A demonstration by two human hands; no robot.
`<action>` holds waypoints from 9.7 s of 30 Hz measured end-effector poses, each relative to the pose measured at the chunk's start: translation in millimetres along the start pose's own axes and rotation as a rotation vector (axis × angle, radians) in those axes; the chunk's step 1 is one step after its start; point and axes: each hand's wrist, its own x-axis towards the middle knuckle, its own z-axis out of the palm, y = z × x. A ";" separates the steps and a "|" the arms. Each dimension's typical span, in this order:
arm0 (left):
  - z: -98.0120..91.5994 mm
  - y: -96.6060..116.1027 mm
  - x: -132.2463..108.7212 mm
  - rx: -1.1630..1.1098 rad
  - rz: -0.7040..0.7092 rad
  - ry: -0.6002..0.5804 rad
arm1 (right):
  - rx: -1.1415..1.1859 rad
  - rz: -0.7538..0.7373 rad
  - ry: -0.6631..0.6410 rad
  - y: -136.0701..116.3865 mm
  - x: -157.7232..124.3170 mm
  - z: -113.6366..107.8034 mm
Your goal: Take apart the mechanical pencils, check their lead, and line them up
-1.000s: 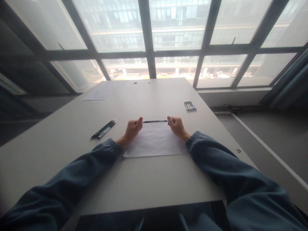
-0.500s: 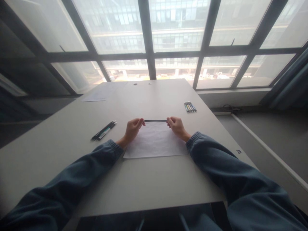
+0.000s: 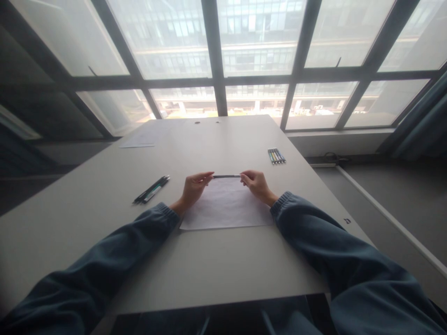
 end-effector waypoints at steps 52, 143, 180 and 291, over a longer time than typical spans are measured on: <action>-11.8 16.2 -11.2 0.389 0.295 -0.078 | -0.106 -0.083 -0.054 2.5 -5.7 2.2; -16.6 14.8 -8.0 0.458 0.553 -0.064 | -0.134 -0.173 0.032 6.4 -4.7 4.1; -16.3 12.6 -8.3 0.432 0.410 -0.124 | -0.108 -0.182 0.003 -0.1 -7.8 4.8; -16.2 15.8 -5.5 0.416 0.317 0.133 | 0.120 -0.080 0.309 17.2 32.9 -41.8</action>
